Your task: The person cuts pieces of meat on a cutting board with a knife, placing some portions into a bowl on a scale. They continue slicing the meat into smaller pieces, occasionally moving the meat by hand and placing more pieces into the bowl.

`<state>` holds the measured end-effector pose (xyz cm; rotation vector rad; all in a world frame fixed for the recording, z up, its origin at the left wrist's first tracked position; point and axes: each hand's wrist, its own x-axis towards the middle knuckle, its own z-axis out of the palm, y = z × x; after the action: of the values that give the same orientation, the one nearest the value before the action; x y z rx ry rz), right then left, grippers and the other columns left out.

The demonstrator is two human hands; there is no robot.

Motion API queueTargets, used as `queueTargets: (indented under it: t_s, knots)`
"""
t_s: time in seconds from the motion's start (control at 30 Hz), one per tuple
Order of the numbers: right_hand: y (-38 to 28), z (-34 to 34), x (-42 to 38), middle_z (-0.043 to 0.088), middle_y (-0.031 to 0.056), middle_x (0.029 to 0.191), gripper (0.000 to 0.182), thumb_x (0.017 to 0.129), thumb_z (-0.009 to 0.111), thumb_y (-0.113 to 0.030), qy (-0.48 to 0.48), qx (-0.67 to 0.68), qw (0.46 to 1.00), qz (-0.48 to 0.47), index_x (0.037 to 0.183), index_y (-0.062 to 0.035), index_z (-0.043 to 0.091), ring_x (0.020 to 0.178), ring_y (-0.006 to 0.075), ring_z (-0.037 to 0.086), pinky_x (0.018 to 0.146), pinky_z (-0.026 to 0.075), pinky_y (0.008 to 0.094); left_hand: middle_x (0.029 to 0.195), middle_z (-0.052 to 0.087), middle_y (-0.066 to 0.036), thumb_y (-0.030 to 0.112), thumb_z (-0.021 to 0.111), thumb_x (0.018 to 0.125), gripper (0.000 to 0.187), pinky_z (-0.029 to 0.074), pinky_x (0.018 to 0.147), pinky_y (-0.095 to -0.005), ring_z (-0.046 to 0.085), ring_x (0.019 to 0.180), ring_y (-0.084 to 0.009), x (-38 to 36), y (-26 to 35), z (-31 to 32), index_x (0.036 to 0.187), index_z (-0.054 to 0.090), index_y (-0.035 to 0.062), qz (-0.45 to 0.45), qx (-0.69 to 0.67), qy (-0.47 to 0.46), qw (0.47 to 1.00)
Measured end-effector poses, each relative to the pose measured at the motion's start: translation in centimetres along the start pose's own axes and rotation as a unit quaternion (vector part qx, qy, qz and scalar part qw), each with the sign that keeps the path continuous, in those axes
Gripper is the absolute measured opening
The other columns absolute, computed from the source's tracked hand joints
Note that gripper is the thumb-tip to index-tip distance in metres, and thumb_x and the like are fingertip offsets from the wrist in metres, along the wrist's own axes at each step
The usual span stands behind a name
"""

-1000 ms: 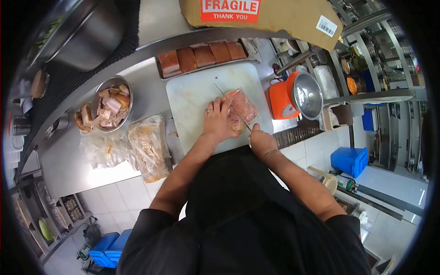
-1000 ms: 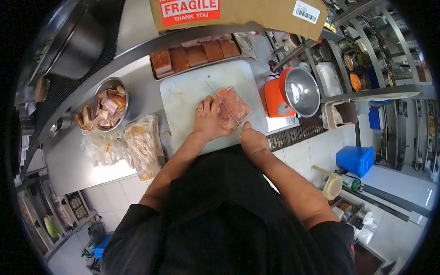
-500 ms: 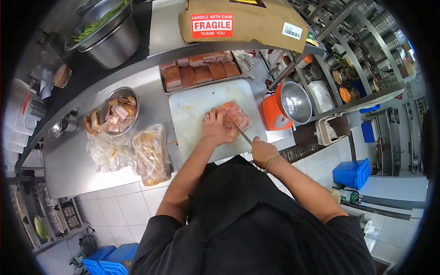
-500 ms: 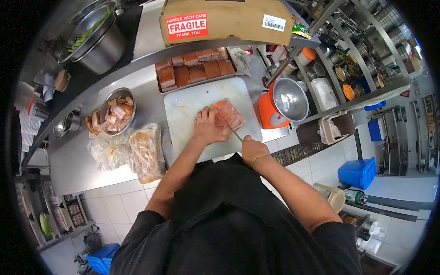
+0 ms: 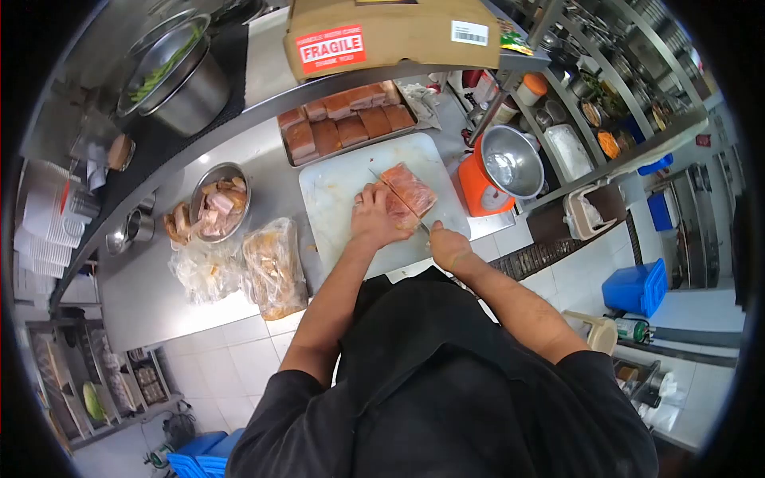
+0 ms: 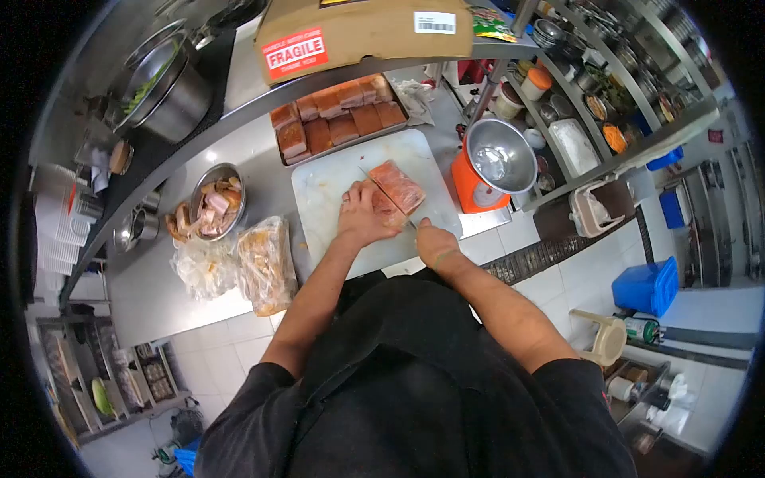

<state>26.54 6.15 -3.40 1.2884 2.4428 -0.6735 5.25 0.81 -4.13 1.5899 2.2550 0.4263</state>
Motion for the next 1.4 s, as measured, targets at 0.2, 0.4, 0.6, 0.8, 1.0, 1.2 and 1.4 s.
queueTargets:
  t_s: [0.2, 0.4, 0.6, 0.8, 1.0, 1.2, 1.4]
  knots:
    - [4.5, -1.7, -3.9, 0.076, 0.0267, 0.104, 0.032, 0.102, 0.058, -0.024, -0.008, -0.026, 1.0, 0.011, 0.12, 0.0031, 0.055, 0.099, 0.0445, 0.074, 0.086, 0.058, 0.0549, 0.162, 0.033, -0.017, 0.067, 0.092, 0.06, 0.125, 0.043, 0.118, -0.0505, 0.046, 0.142, -0.0431, 0.4, -1.5, -1.5, 0.163, 0.037, 0.0216, -0.044, 0.043, 0.053, 0.997]
    - [6.1, -2.2, -2.8, 0.076, 0.0247, 0.101, 0.039, 0.1, 0.068, -0.032, 0.018, -0.027, 0.999, 0.012, 0.118, 0.0012, 0.057, 0.098, 0.0432, 0.075, 0.086, 0.058, 0.0529, 0.161, 0.04, -0.016, 0.064, 0.088, 0.071, 0.102, 0.044, 0.116, -0.0523, 0.049, 0.141, -0.0405, -0.8, -2.9, -3.0, 0.156, 0.051, 0.0237, 0.013, 0.04, 0.033, 0.999]
    - [6.3, -1.6, -2.3, 0.075, 0.0258, 0.101, 0.039, 0.099, 0.067, -0.03, 0.014, 0.009, 1.0, 0.025, 0.119, 0.0007, 0.055, 0.1, 0.0454, 0.073, 0.089, 0.056, 0.055, 0.147, 0.056, -0.012, 0.045, 0.088, 0.078, 0.072, 0.033, 0.124, -0.0513, 0.048, 0.143, -0.0343, -0.9, -4.3, -1.8, 0.14, 0.063, 0.0197, 0.142, 0.036, 0.146, 0.978]
    - [6.7, -2.1, -1.9, 0.076, 0.0243, 0.104, 0.042, 0.099, 0.069, -0.034, 0.005, 0.001, 1.0, 0.018, 0.121, -0.0007, 0.057, 0.101, 0.0429, 0.074, 0.089, 0.057, 0.0522, 0.133, 0.064, -0.007, 0.033, 0.088, 0.08, 0.047, 0.026, 0.125, -0.0563, 0.051, 0.139, -0.0298, -0.1, -5.1, -4.0, 0.12, 0.068, 0.0174, 0.161, 0.095, 0.071, 0.98]
    - [6.7, -1.6, -2.0, 0.075, 0.0244, 0.104, 0.041, 0.099, 0.07, -0.033, 0.012, 0.0, 1.0, 0.02, 0.121, -0.0011, 0.057, 0.102, 0.0431, 0.073, 0.089, 0.057, 0.0524, 0.109, 0.069, -0.01, 0.02, 0.076, 0.09, 0.015, 0.039, 0.109, -0.0551, 0.063, 0.114, -0.0315, 0.4, -5.1, -3.8, 0.099, 0.068, 0.0109, 0.152, 0.117, -0.029, 0.981]
    - [5.6, -1.2, -2.4, 0.076, 0.0242, 0.102, 0.04, 0.099, 0.069, -0.031, 0.03, 0.013, 0.999, 0.029, 0.121, -0.0001, 0.056, 0.1, 0.0431, 0.074, 0.088, 0.057, 0.0527, 0.099, 0.072, -0.012, 0.024, 0.069, 0.094, 0.016, 0.05, 0.095, -0.0502, 0.068, 0.099, -0.0349, -5.4, -4.6, 3.6, 0.097, 0.072, 0.0093, 0.251, -0.002, -0.048, 0.967]
    - [3.5, -2.1, -3.6, 0.076, 0.024, 0.098, 0.037, 0.101, 0.067, -0.028, 0.052, -0.002, 0.998, 0.016, 0.12, 0.0018, 0.056, 0.095, 0.0424, 0.075, 0.083, 0.058, 0.0526, 0.112, 0.072, -0.011, 0.025, 0.076, 0.09, 0.03, 0.05, 0.101, -0.0485, 0.066, 0.111, -0.0358, -4.7, -1.8, -1.2, 0.115, 0.073, 0.0104, 0.135, -0.07, -0.087, 0.985]
